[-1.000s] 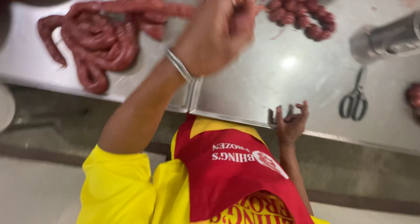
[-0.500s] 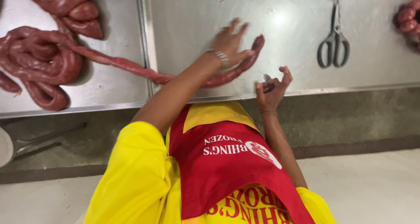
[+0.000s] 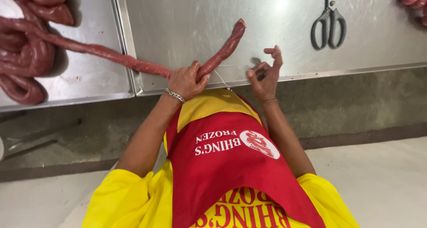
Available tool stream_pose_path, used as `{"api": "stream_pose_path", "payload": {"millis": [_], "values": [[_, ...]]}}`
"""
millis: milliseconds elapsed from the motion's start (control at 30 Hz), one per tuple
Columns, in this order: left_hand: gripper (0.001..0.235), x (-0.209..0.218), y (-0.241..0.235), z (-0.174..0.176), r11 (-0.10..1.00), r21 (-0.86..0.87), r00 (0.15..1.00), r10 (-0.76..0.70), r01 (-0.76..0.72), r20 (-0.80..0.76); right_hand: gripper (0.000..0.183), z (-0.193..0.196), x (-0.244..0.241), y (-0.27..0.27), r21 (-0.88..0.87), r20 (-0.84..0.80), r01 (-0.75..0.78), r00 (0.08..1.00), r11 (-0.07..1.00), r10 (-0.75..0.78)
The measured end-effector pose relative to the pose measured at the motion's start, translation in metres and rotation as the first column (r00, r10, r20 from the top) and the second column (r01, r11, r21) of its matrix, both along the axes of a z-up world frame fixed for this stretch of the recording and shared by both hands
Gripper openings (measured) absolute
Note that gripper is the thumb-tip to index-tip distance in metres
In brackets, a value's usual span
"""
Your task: The person ties sections of a long meat-filled casing with thin white string to form individual sausage links, using scissors to cut the string.
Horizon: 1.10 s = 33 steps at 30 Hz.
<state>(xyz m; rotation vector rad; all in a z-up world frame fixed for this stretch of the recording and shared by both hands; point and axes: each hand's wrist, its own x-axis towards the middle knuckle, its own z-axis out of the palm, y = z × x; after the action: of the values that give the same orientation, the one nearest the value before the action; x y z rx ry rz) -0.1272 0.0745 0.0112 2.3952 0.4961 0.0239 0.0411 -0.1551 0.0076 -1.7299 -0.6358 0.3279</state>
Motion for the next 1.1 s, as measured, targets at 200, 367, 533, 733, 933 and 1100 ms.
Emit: {"api": "stream_pose_path", "payload": {"millis": [200, 367, 533, 733, 933, 1100], "values": [[0.053, 0.003, -0.001, 0.0, 0.997, 0.072, 1.0, 0.009, -0.008, -0.017, 0.092, 0.022, 0.052, -0.106, 0.338, -0.208, 0.458, 0.888, 0.822, -0.41], [0.037, 0.009, -0.005, -0.005, 0.988, 0.145, 0.997, -0.033, 0.042, -0.065, 0.068, 0.04, 0.114, -0.298, 0.414, 0.04, 0.717, 0.601, 0.561, -0.798], [0.031, 0.015, -0.006, 0.014, 0.985, 0.17, 0.999, 0.013, -0.007, -0.033, 0.073, 0.014, 0.1, -0.419, 0.397, -0.047, 0.786, 0.532, 0.473, -0.845], [0.069, 0.089, -0.017, 0.016, 0.98, 0.133, 0.976, 0.167, -0.148, -0.14, 0.089, -0.022, 0.054, -0.388, 0.272, 0.074, 0.776, 0.573, 0.569, -0.816], [0.026, 0.185, -0.02, -0.039, 0.961, -0.002, 0.96, 0.277, -0.277, -0.035, 0.084, -0.012, 0.051, -0.383, 0.321, -0.17, 0.794, 0.584, 0.516, -0.794], [0.017, 0.208, 0.016, -0.071, 0.971, -0.214, 0.989, 0.127, -0.109, 0.073, 0.077, -0.02, 0.034, -0.398, 0.307, -0.124, 0.772, 0.612, 0.556, -0.781]]}}
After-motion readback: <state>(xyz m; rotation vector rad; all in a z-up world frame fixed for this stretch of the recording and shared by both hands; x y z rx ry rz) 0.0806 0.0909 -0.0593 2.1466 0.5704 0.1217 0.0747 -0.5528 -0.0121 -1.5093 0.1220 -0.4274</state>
